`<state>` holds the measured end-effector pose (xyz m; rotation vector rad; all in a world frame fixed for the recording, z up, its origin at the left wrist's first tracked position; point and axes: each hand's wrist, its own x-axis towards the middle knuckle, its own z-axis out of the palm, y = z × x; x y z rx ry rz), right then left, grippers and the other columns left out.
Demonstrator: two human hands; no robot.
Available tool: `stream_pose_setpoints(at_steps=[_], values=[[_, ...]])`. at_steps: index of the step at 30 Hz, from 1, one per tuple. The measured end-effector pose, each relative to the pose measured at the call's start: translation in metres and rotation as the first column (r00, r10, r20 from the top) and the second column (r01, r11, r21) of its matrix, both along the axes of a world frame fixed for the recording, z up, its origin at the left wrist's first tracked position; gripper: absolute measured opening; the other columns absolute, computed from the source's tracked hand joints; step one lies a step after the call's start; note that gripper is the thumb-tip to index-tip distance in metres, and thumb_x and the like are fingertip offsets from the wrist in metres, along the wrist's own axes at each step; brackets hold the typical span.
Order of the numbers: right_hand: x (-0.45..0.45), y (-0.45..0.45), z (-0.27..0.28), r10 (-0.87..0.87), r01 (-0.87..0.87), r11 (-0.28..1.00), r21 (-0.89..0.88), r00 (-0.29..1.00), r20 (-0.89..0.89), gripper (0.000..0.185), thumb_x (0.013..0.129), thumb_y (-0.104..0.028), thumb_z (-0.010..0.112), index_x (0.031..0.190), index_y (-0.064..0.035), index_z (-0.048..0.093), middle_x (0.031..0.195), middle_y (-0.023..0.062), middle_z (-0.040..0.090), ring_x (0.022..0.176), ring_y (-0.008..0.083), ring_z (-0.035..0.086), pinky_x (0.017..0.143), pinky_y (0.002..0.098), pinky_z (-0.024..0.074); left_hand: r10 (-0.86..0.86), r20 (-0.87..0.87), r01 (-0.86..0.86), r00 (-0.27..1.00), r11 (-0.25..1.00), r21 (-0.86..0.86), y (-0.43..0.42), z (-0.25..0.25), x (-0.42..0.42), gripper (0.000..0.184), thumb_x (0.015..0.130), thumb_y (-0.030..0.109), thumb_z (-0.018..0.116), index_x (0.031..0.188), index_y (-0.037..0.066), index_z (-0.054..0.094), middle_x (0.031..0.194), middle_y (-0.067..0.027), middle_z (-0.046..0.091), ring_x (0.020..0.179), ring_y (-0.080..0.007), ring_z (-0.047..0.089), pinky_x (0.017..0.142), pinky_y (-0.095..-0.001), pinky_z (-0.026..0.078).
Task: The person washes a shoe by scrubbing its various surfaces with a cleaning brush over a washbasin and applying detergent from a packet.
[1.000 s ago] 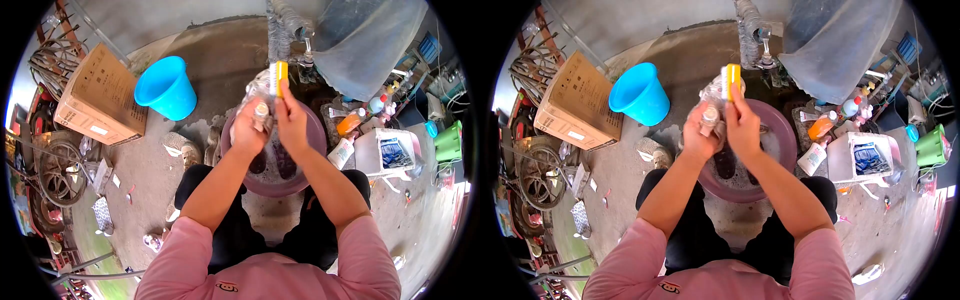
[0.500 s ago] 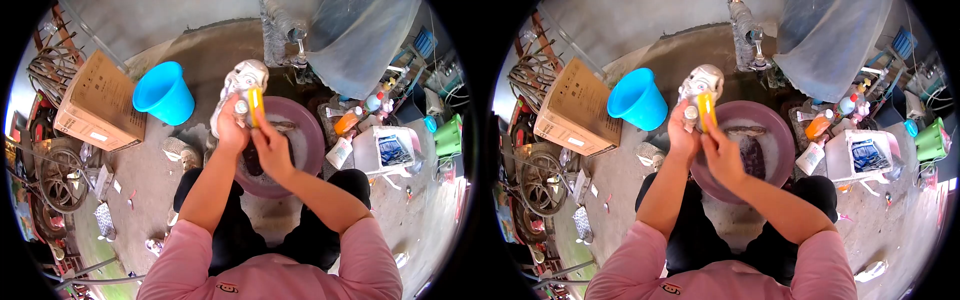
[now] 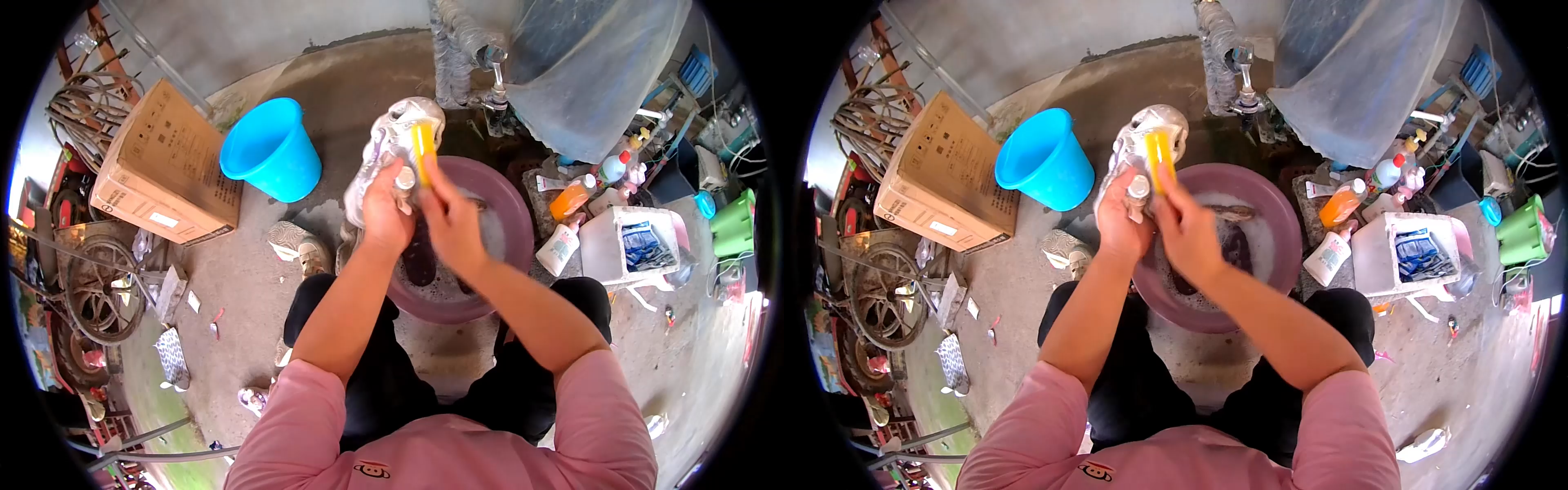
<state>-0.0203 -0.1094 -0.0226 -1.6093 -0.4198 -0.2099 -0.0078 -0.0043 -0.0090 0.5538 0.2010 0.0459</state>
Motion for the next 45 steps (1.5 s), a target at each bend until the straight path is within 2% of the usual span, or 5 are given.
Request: stream_pose_setpoints(at_steps=[17,25,29,34,45], values=[[0.039,-0.005,0.002,-0.044,0.055,0.975,0.215,0.997,-0.056,0.043,0.087,-0.007,0.05,0.128,-0.0025,0.04,0.106,0.0094,0.059,0.082,0.0068,0.05,0.071,0.0215,0.0432,-0.04,0.062,0.035,0.997,0.995,0.09,-0.01,0.001,-0.006,0.033,0.083,0.017,0.048,0.113,0.002,0.049,0.107,-0.0097,0.057,0.099,-0.0238,0.055,0.088,-0.0368,0.042],[0.005,0.003,-0.002,0.04,-0.042,0.999,-0.035,0.998,-0.057,0.043,0.086,-0.009,0.052,0.127,-0.0036,0.042,0.107,0.0207,0.058,0.092,0.0112,0.054,0.074,0.0242,0.0439,0.045,0.009,-0.046,0.999,0.995,0.092,0.002,0.005,0.006,0.025,0.083,0.015,0.049,0.102,0.0,0.053,0.095,-0.0091,0.059,0.089,-0.0218,0.055,0.083,-0.0335,0.042],[0.048,-0.01,-0.004,-0.104,0.115,0.978,0.172,0.992,-0.073,0.044,0.087,-0.009,0.051,0.129,-0.0054,0.04,0.095,0.012,0.062,0.075,0.0093,0.051,0.068,0.0246,0.0446,-0.092,-0.093,0.1,0.991,0.991,0.089,-0.02,-0.011,-0.007,0.013,0.081,0.013,0.053,0.091,0.006,0.053,0.082,-0.0018,0.055,0.067,-0.0113,0.052,0.052,-0.0224,0.043],[-0.018,0.001,-0.002,0.005,-0.009,0.999,-0.047,0.997,-0.083,0.044,0.086,-0.01,0.052,0.128,-0.0056,0.041,0.103,0.021,0.059,0.092,0.0197,0.059,0.079,0.0274,0.0436,-0.03,-0.044,0.036,0.999,0.988,0.149,0.004,0.001,0.002,0.026,0.079,0.017,0.051,0.101,0.002,0.053,0.092,-0.0094,0.057,0.083,-0.0207,0.055,0.077,-0.0316,0.045],[0.023,-0.017,0.004,-0.094,0.103,0.982,-0.159,0.994,0.064,0.047,0.088,-0.024,0.052,0.13,-0.0116,0.039,0.081,0.0219,0.06,0.071,0.0303,0.063,0.061,0.0307,0.0464,-0.064,0.016,0.053,0.998,0.923,0.382,-0.001,0.004,0.007,0.03,0.085,0.022,0.052,0.105,-0.001,0.052,0.094,-0.0056,0.057,0.071,-0.0133,0.052,0.06,-0.0266,0.042]])
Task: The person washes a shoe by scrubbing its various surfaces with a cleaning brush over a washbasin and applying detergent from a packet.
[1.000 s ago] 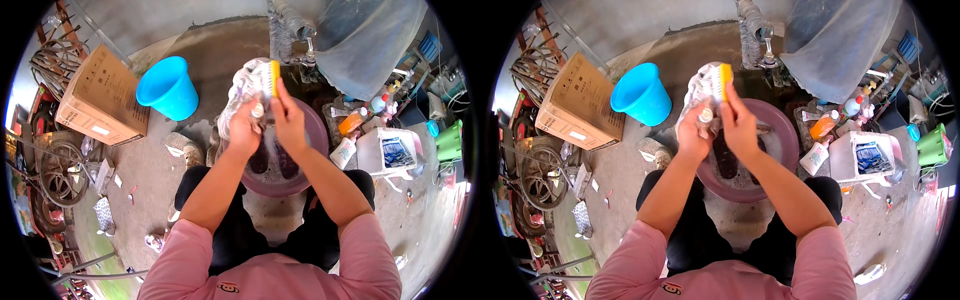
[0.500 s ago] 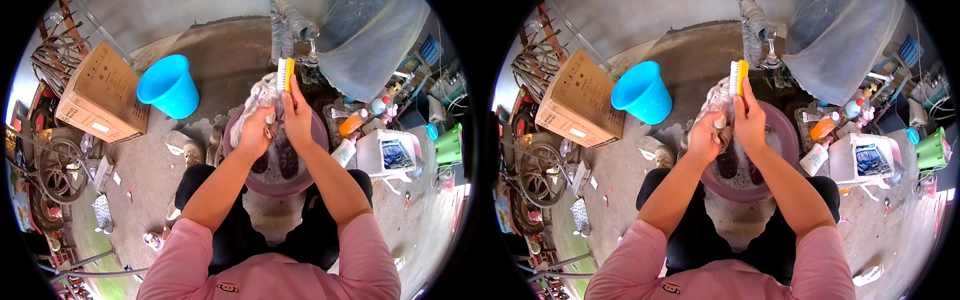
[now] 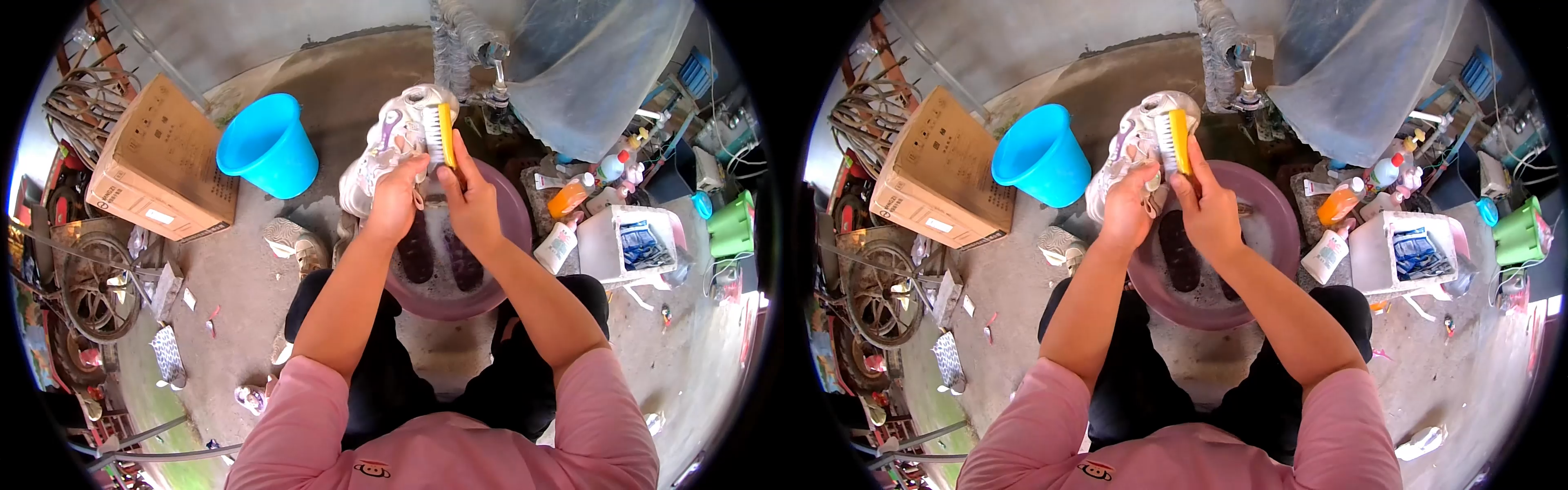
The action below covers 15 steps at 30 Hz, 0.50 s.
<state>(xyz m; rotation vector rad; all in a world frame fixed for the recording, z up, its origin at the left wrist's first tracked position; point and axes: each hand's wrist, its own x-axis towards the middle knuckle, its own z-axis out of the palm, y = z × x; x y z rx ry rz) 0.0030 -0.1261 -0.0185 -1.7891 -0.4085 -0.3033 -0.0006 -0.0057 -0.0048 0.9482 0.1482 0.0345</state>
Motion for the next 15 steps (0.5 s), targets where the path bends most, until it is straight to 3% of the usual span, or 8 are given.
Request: stream_pose_setpoints(at_steps=[2,3,6,8,10,13,14,15], values=[[-0.015,-0.002,0.009,0.059,-0.057,0.995,-0.084,0.998,0.022,0.046,0.088,-0.025,0.051,0.13,-0.0119,0.039,0.081,0.0217,0.059,0.069,0.0347,0.061,0.06,0.0323,0.0461,-0.005,0.009,0.004,1.0,0.993,0.116,0.007,0.0,0.005,0.042,0.086,0.037,0.051,0.099,-0.004,0.056,0.088,-0.0056,0.057,0.059,-0.0112,0.049,0.051,-0.0259,0.039],[-0.021,0.001,0.004,0.086,-0.086,0.996,-0.005,0.995,0.042,0.045,0.087,-0.025,0.051,0.129,-0.0141,0.041,0.081,0.0214,0.059,0.067,0.0371,0.059,0.057,0.0355,0.0459,-0.011,0.018,0.008,1.0,0.989,0.148,0.011,0.001,0.005,0.049,0.086,0.043,0.049,0.098,-0.004,0.056,0.087,-0.0059,0.057,0.057,-0.0112,0.048,0.05,-0.0262,0.038],[-0.006,-0.006,0.005,-0.004,0.032,0.98,-0.197,0.99,0.141,0.042,0.086,-0.025,0.052,0.127,-0.0162,0.044,0.08,0.0204,0.059,0.064,0.0358,0.059,0.055,0.0381,0.0456,-0.017,-0.145,0.08,0.989,0.894,0.44,0.01,0.003,0.001,0.068,0.085,0.057,0.039,0.111,-0.004,0.05,0.091,-0.0086,0.056,0.07,-0.0106,0.047,0.062,-0.0242,0.038],[0.019,-0.009,0.008,-0.129,0.162,0.98,-0.118,0.961,0.246,0.038,0.087,-0.025,0.052,0.123,-0.0148,0.049,0.079,0.0197,0.06,0.059,0.0308,0.061,0.052,0.0379,0.0446,0.001,-0.368,0.256,0.93,0.716,0.649,-0.016,0.048,-0.022,0.063,0.09,0.051,0.034,0.123,-0.002,0.042,0.104,-0.0089,0.055,0.101,-0.0124,0.05,0.088,-0.0277,0.038],[0.031,-0.019,0.017,-0.145,0.142,0.989,-0.052,0.987,-0.065,0.038,0.087,-0.025,0.053,0.123,-0.0121,0.049,0.082,0.0208,0.061,0.064,0.0197,0.063,0.055,0.0326,0.0456,-0.118,-0.069,0.133,0.991,0.698,0.703,-0.027,-0.003,-0.018,0.062,0.089,0.052,0.038,0.131,0.006,0.037,0.107,-0.0093,0.053,0.08,-0.0103,0.052,0.06,-0.0212,0.045],[0.023,-0.011,-0.004,-0.107,0.1,0.993,0.055,0.985,0.133,0.038,0.087,-0.024,0.053,0.123,-0.0101,0.048,0.085,0.0217,0.061,0.071,0.0105,0.06,0.061,0.0271,0.0455,-0.09,0.064,-0.002,0.994,0.564,0.826,-0.013,-0.022,-0.005,0.063,0.088,0.05,0.041,0.132,0.005,0.034,0.111,-0.0095,0.05,0.071,-0.009,0.05,0.049,-0.0195,0.043],[0.009,-0.012,-0.001,-0.039,0.04,0.996,0.075,0.999,-0.013,0.039,0.087,-0.022,0.053,0.123,-0.0095,0.048,0.088,0.0217,0.06,0.074,0.0098,0.059,0.066,0.0247,0.0455,-0.103,-0.021,0.08,0.994,0.612,0.787,-0.011,-0.017,-0.008,0.06,0.089,0.048,0.04,0.131,0.006,0.035,0.119,-0.012,0.045,0.089,-0.0155,0.042,0.067,-0.025,0.034],[0.004,-0.012,0.001,-0.019,0.017,0.994,0.106,1.0,0.01,0.038,0.087,-0.022,0.052,0.123,-0.0092,0.048,0.085,0.0216,0.06,0.071,0.01,0.059,0.064,0.0251,0.0455,-0.116,-0.107,0.157,0.987,0.654,0.74,-0.01,-0.001,-0.012,0.057,0.09,0.046,0.039,0.13,0.007,0.037,0.126,-0.0145,0.04,0.108,-0.022,0.034,0.085,-0.0305,0.025]])
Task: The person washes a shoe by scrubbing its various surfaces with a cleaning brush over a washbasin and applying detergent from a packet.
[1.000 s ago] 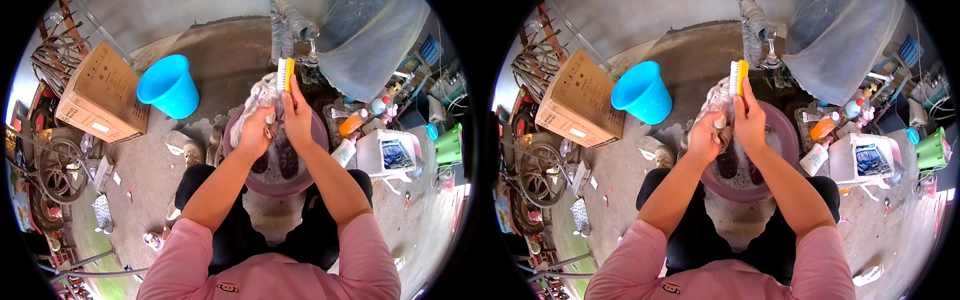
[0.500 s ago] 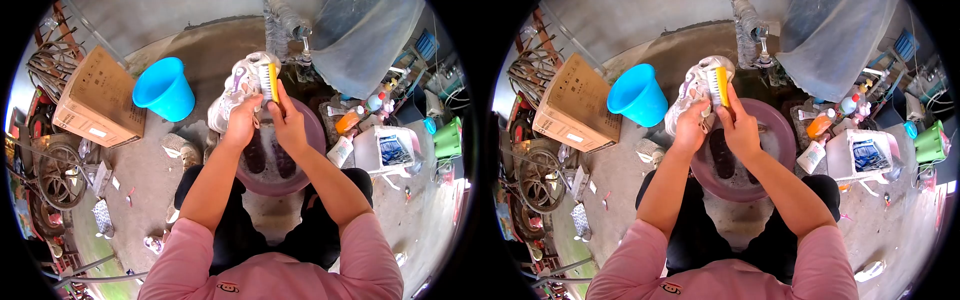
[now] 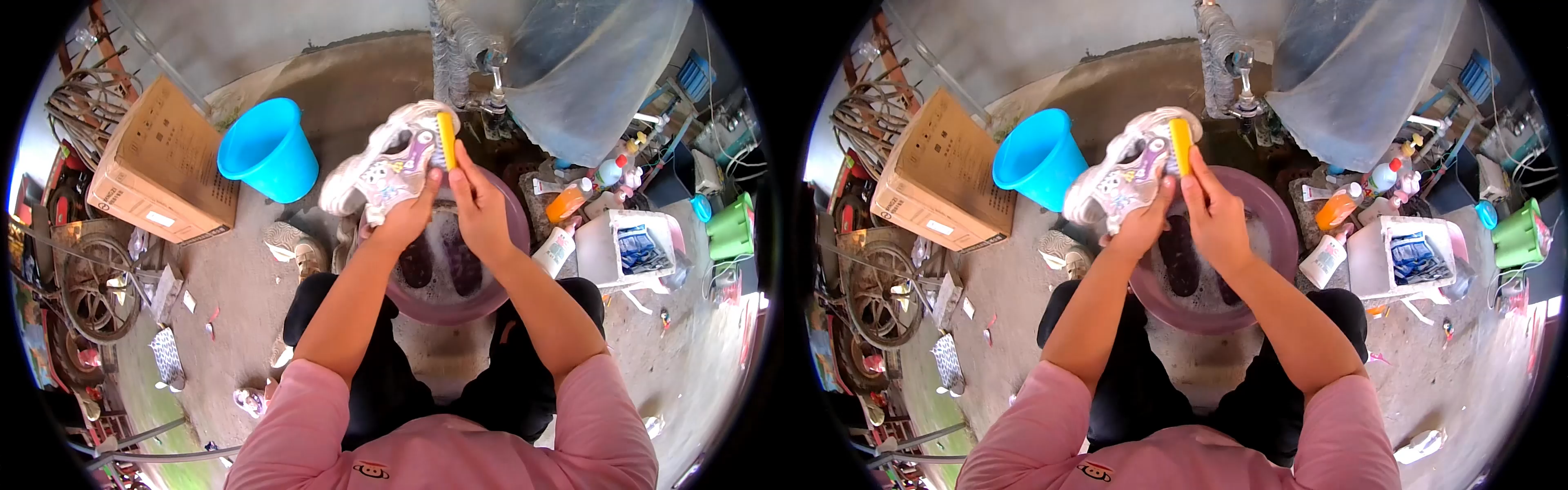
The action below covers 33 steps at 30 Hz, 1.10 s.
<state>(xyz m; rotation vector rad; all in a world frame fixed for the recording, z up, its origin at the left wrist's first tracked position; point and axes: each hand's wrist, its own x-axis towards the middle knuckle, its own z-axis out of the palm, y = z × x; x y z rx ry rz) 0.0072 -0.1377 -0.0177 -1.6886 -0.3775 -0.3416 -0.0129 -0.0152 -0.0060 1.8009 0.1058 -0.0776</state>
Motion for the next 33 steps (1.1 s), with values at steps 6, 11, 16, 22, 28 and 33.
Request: stream_pose_setpoints(at_steps=[6,11,16,22,28,33], values=[[0.025,-0.015,-0.001,-0.103,0.1,0.986,-0.132,0.995,-0.016,0.037,0.088,-0.024,0.051,0.12,-0.0064,0.05,0.069,0.0191,0.058,0.052,0.012,0.049,0.053,0.0279,0.0428,-0.078,0.073,0.035,0.994,0.883,0.468,0.004,-0.01,-0.011,0.059,0.087,0.051,0.038,0.131,0.013,0.037,0.112,-0.0117,0.047,0.092,-0.0236,0.041,0.085,-0.0332,0.031],[-0.017,-0.009,0.005,0.071,-0.074,0.997,-0.009,0.982,-0.175,0.037,0.088,-0.018,0.053,0.121,-0.0018,0.049,0.073,0.0058,0.058,0.062,0.006,0.046,0.059,0.0223,0.0418,-0.004,-0.007,0.006,1.0,0.975,0.222,0.02,-0.024,0.002,0.058,0.089,0.048,0.039,0.133,0.01,0.034,0.116,-0.0113,0.046,0.082,-0.0173,0.041,0.071,-0.0275,0.035],[0.01,-0.019,0.007,0.017,-0.03,0.996,-0.079,0.988,-0.156,0.037,0.088,-0.019,0.053,0.121,-0.003,0.048,0.069,0.0077,0.054,0.06,0.0068,0.044,0.057,0.0223,0.041,-0.024,0.064,-0.006,0.998,0.903,0.43,0.001,-0.038,-0.008,0.053,0.09,0.043,0.038,0.129,0.008,0.036,0.131,-0.0209,0.035,0.125,-0.0326,0.028,0.103,-0.0385,0.02],[-0.008,-0.018,0.001,0.059,-0.067,0.997,-0.034,0.98,-0.19,0.038,0.089,-0.021,0.051,0.121,-0.0014,0.048,0.076,0.0078,0.058,0.063,0.0068,0.044,0.059,0.0227,0.0414,-0.148,0.323,-0.127,0.935,0.709,0.693,0.007,-0.028,0.001,0.041,0.088,0.029,0.044,0.124,0.009,0.043,0.122,-0.02,0.043,0.114,-0.0373,0.039,0.097,-0.0419,0.027],[0.014,-0.026,0.0,0.089,-0.093,0.996,-0.006,0.966,-0.243,0.041,0.089,-0.023,0.051,0.124,-0.002,0.046,0.088,0.0085,0.06,0.075,0.0066,0.049,0.068,0.0219,0.0424,-0.13,0.179,-0.046,0.975,0.673,0.739,-0.008,0.006,-0.018,0.037,0.084,0.023,0.048,0.116,0.006,0.049,0.109,-0.0202,0.052,0.102,-0.0369,0.048,0.09,-0.0417,0.035],[0.005,-0.023,-0.009,-0.001,-0.005,1.0,-0.031,0.981,-0.195,0.039,0.089,-0.021,0.051,0.123,-0.0015,0.047,0.08,0.0082,0.059,0.068,0.0056,0.046,0.061,0.0224,0.0422,-0.345,0.357,-0.146,0.868,0.509,0.848,0.005,-0.01,-0.005,0.043,0.081,0.021,0.05,0.122,0.011,0.045,0.113,-0.0206,0.05,0.104,-0.0388,0.045,0.092,-0.0458,0.033]])
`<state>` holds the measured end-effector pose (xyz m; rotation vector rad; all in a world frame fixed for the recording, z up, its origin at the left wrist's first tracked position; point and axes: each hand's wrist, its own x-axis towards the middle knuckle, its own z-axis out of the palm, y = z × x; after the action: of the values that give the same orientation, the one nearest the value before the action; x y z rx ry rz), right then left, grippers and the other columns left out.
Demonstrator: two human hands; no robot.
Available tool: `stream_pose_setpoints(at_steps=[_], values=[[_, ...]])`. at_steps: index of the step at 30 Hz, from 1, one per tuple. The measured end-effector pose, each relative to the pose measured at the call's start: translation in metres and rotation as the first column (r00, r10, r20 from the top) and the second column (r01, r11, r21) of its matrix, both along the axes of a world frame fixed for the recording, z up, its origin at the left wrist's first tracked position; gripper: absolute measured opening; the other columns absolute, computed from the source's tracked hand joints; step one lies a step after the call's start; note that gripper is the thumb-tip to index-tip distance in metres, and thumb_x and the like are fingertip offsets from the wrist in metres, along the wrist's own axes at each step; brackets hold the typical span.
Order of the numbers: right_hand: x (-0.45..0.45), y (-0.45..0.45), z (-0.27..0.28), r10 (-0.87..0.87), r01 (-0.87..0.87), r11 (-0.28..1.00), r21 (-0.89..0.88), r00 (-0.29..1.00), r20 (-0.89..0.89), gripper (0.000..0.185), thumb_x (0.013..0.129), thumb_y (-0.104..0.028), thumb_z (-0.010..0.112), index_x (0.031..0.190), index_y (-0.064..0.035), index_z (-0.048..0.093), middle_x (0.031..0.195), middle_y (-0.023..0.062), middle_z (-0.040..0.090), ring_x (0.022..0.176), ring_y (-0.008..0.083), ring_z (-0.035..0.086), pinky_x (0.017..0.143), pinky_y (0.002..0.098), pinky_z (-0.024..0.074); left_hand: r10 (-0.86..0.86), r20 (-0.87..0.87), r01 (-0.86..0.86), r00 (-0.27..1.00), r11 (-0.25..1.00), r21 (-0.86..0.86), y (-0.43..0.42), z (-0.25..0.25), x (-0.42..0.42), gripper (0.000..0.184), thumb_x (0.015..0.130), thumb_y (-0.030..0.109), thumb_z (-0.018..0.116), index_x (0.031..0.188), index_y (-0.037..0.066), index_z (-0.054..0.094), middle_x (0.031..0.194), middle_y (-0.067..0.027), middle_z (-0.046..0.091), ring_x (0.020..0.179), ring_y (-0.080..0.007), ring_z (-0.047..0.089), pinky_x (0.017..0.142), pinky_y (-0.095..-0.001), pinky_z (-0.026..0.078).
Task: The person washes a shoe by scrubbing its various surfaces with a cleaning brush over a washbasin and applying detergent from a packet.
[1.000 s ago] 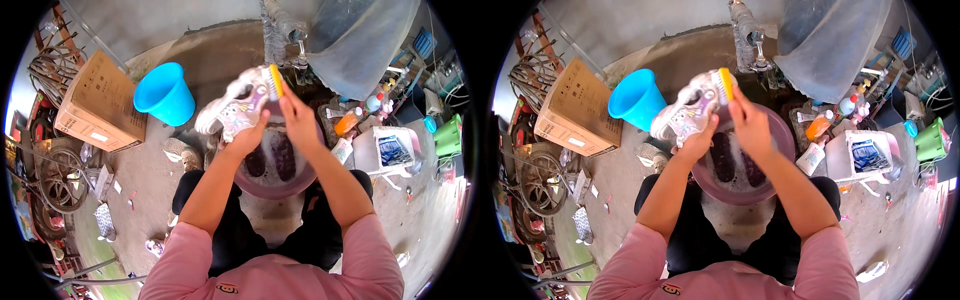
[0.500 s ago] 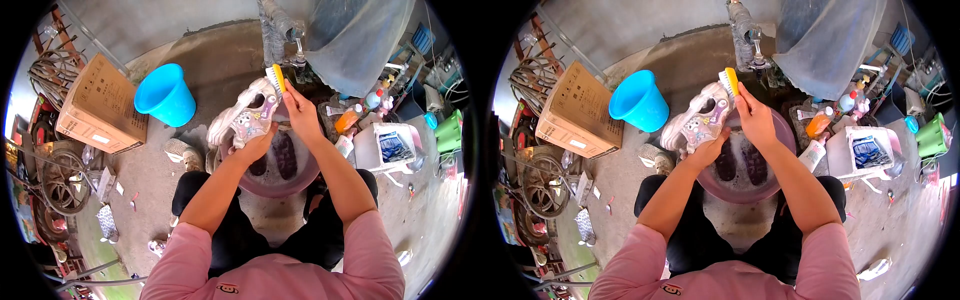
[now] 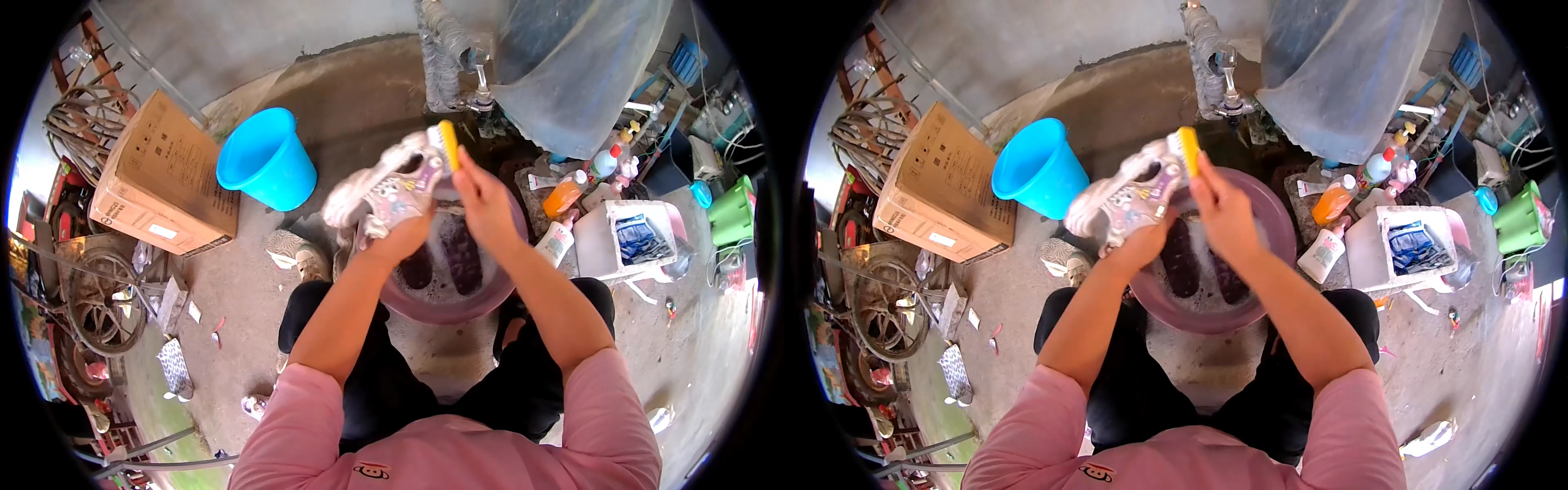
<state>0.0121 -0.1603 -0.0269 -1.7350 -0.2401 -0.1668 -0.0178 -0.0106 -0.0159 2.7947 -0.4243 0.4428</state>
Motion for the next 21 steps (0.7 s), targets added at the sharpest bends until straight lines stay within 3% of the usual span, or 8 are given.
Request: stream_pose_setpoints(at_steps=[1,3,6,8,12,16,17,21], values=[[-0.017,0.005,0.002,0.02,-0.021,1.0,0.016,0.998,0.064,0.039,0.088,-0.02,0.051,0.122,-0.0014,0.047,0.076,0.0075,0.058,0.065,0.0055,0.045,0.059,0.0226,0.0415,-0.002,0.098,0.014,0.995,0.992,-0.129,0.002,0.005,0.001,0.043,0.082,0.019,0.048,0.124,0.011,0.045,0.118,-0.0203,0.047,0.107,-0.0398,0.043,0.093,-0.0451,0.032],[-0.026,0.005,0.009,0.047,-0.048,0.999,0.003,0.993,0.107,0.038,0.088,-0.02,0.051,0.121,-0.0017,0.048,0.071,0.0068,0.056,0.062,0.0053,0.042,0.056,0.0228,0.0405,0.084,-0.535,-0.291,0.841,0.904,-0.314,0.003,0.041,-0.003,0.051,0.088,0.038,0.041,0.133,0.016,0.033,0.139,-0.0147,0.027,0.129,-0.031,0.023,0.104,-0.0402,0.018],[-0.013,-0.005,0.016,0.036,-0.033,0.988,-0.149,0.999,0.017,0.038,0.088,-0.02,0.051,0.122,-0.0036,0.047,0.065,0.0078,0.051,0.058,0.0064,0.04,0.053,0.0245,0.0393,0.037,0.034,-0.043,0.999,0.977,0.209,0.005,-0.003,-0.004,0.043,0.081,0.018,0.048,0.124,0.014,0.045,0.118,-0.0171,0.049,0.106,-0.0338,0.047,0.092,-0.0453,0.034],[0.017,-0.012,0.002,-0.012,0.012,0.998,-0.057,1.0,-0.003,0.039,0.087,-0.021,0.052,0.122,-0.0046,0.047,0.063,0.0077,0.046,0.056,0.0076,0.037,0.051,0.0256,0.0379,-0.078,0.223,0.073,0.972,0.997,0.03,-0.012,0.005,-0.009,0.041,0.079,0.017,0.049,0.121,0.017,0.048,0.113,-0.0149,0.053,0.1,-0.0334,0.05,0.087,-0.0449,0.038],[-0.02,-0.002,0.011,0.019,-0.011,0.997,-0.082,0.995,0.096,0.038,0.087,-0.021,0.053,0.121,-0.0054,0.049,0.076,0.0185,0.059,0.063,0.0106,0.056,0.059,0.0274,0.0439,-0.017,0.047,0.011,0.999,0.991,0.135,0.006,0.007,0.001,0.043,0.08,0.021,0.05,0.122,0.015,0.046,0.119,-0.0173,0.047,0.11,-0.0373,0.043,0.094,-0.0452,0.032],[-0.025,-0.008,0.01,0.06,-0.031,0.964,-0.266,0.993,0.1,0.037,0.085,-0.023,0.054,0.12,-0.0094,0.05,0.088,0.0216,0.06,0.077,0.0288,0.063,0.065,0.0327,0.0468,-0.015,-0.158,-0.004,0.987,0.993,-0.115,0.005,0.009,0.003,0.047,0.081,0.018,0.048,0.126,0.008,0.04,0.126,-0.0181,0.041,0.116,-0.0365,0.038,0.098,-0.0437,0.028],[-0.015,-0.01,0.011,0.027,0.016,0.968,-0.25,0.985,0.168,0.036,0.085,-0.024,0.054,0.119,-0.0117,0.051,0.086,0.0205,0.06,0.075,0.0319,0.061,0.065,0.0342,0.0469,-0.091,0.032,0.087,0.995,0.991,0.097,0.007,-0.008,0.005,0.048,0.081,0.016,0.047,0.128,0.008,0.038,0.13,-0.0173,0.038,0.117,-0.036,0.037,0.099,-0.044,0.028],[0.01,-0.018,0.01,-0.044,0.06,0.964,-0.259,0.997,0.066,0.037,0.085,-0.028,0.053,0.12,-0.0156,0.051,0.078,0.0197,0.059,0.068,0.0321,0.061,0.061,0.0378,0.0457,-0.106,0.067,0.106,0.992,0.994,0.006,-0.002,-0.016,-0.001,0.047,0.08,0.018,0.049,0.126,0.01,0.041,0.13,-0.0149,0.04,0.117,-0.0338,0.038,0.098,-0.0439,0.029]])
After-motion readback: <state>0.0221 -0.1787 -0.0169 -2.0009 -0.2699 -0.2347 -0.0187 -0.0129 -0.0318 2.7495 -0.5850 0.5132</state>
